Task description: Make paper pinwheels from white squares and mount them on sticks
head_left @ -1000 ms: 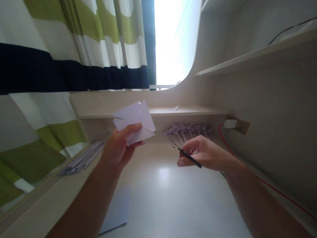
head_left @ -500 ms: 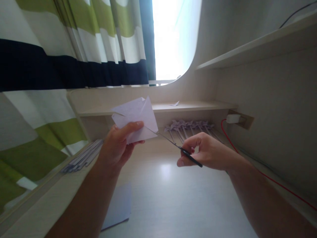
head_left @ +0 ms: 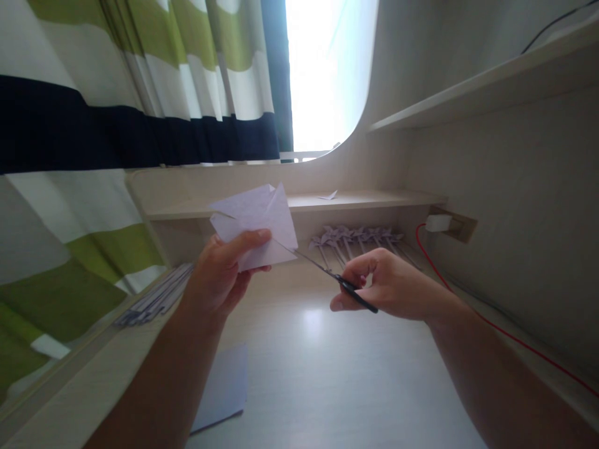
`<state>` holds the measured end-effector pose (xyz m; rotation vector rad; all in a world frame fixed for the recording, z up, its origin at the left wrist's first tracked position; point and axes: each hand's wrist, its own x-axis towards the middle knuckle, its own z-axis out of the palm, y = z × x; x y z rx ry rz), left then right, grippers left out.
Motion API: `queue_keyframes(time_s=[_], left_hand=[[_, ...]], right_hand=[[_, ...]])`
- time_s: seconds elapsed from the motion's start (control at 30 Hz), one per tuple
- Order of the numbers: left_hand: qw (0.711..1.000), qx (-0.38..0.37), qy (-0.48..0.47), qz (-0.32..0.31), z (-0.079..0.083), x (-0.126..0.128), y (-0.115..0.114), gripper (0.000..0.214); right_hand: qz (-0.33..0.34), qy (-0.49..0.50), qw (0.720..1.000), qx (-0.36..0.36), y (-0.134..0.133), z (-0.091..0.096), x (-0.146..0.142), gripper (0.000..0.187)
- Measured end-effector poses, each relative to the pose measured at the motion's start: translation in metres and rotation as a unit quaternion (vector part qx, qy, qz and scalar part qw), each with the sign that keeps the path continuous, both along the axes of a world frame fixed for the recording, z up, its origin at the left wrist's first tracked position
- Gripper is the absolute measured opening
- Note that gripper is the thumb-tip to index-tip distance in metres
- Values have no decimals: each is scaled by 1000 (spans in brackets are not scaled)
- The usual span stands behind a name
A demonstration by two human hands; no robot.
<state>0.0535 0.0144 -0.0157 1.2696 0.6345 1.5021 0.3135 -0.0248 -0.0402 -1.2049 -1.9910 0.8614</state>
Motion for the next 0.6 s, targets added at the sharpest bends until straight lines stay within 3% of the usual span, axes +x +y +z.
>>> queue_keyframes(time_s=[0.43, 0.6], left_hand=[[1000, 8, -9, -2, 0, 0, -1, 22], [1000, 24, -9, 5, 0, -3, 4, 24]], right_hand=[[-18, 3, 1000, -3, 0, -1, -1, 37], [6, -46, 999, 1, 5, 0, 7, 39]])
